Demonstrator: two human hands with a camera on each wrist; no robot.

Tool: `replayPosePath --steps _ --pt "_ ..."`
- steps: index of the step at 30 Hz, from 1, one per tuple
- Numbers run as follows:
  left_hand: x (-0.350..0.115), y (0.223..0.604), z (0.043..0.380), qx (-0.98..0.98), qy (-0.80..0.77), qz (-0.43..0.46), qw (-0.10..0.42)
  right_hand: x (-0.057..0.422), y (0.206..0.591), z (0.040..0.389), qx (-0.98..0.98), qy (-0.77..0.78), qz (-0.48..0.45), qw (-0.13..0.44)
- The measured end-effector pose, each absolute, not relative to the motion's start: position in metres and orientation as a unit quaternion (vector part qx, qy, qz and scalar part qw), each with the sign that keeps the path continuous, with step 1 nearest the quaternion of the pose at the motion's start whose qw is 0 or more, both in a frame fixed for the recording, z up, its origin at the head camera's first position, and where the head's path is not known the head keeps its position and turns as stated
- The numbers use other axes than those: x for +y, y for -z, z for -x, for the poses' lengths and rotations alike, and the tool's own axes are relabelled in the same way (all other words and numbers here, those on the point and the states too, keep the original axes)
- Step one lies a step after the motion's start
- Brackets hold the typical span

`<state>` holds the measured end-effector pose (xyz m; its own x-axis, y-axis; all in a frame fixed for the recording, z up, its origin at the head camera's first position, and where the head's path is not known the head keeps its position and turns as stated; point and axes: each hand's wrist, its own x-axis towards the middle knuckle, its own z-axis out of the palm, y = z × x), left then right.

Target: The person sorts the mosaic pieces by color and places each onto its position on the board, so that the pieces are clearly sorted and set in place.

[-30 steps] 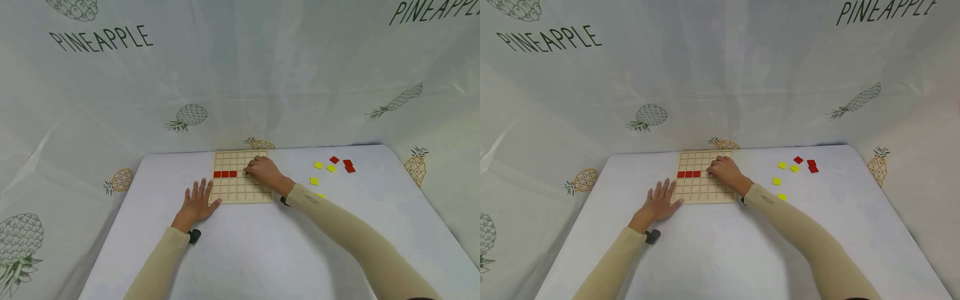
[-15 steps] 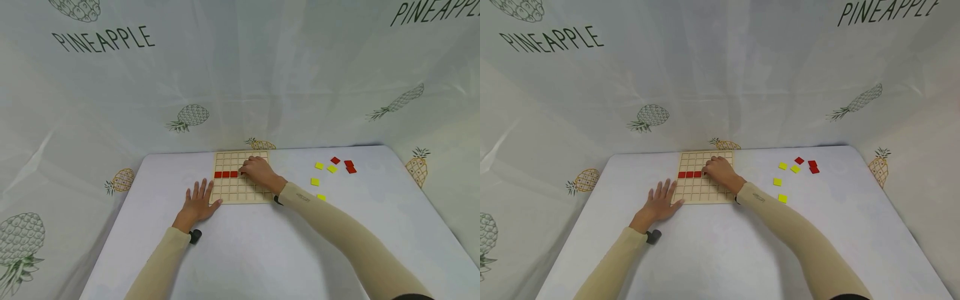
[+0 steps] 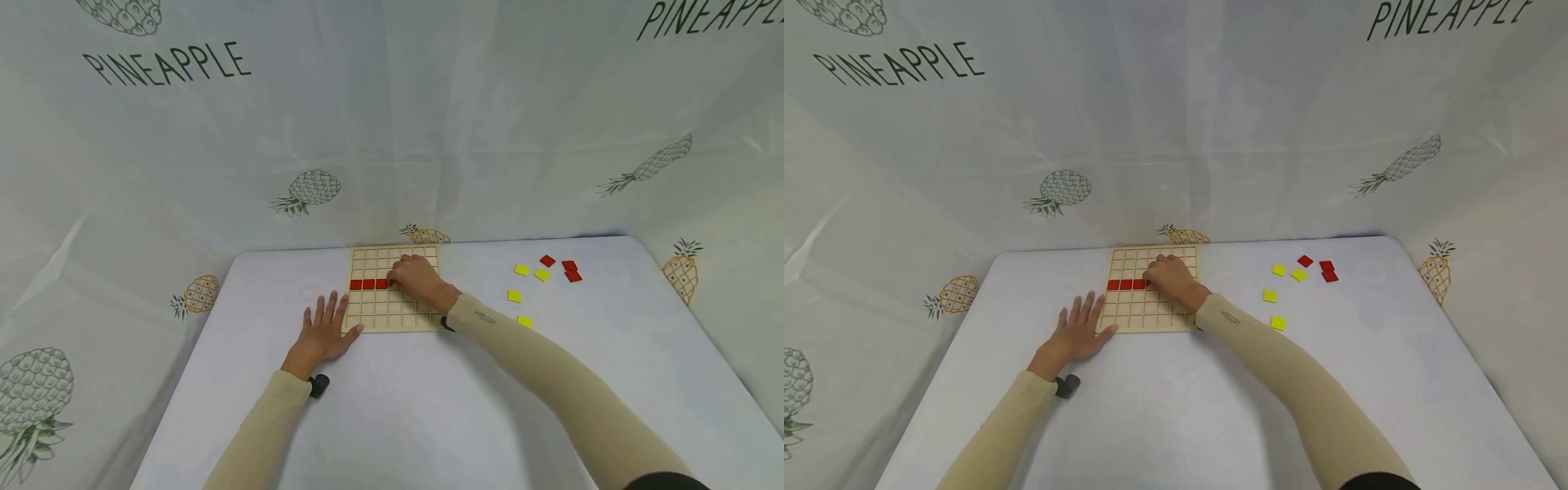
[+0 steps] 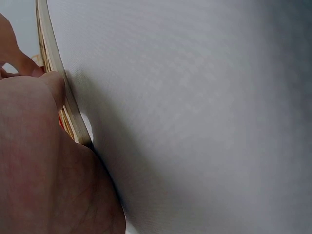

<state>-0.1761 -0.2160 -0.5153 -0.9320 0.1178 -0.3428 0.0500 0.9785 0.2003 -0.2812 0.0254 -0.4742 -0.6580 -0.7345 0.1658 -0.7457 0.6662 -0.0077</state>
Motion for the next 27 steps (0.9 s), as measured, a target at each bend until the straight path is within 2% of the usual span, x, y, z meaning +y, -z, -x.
replayPosePath --steps 7,17,27 --pt "-0.213 0.516 0.174 0.979 -0.102 -0.049 0.167 0.026 0.476 0.283 -0.912 -0.04 -0.403 0.06" --pt "-0.213 0.514 0.177 0.978 -0.089 -0.048 0.181 0.029 0.479 0.281 -0.915 -0.053 -0.397 0.049" --pt "-0.215 0.512 0.173 0.979 -0.091 -0.055 0.173 0.059 0.47 0.272 -0.917 -0.029 -0.388 0.083"
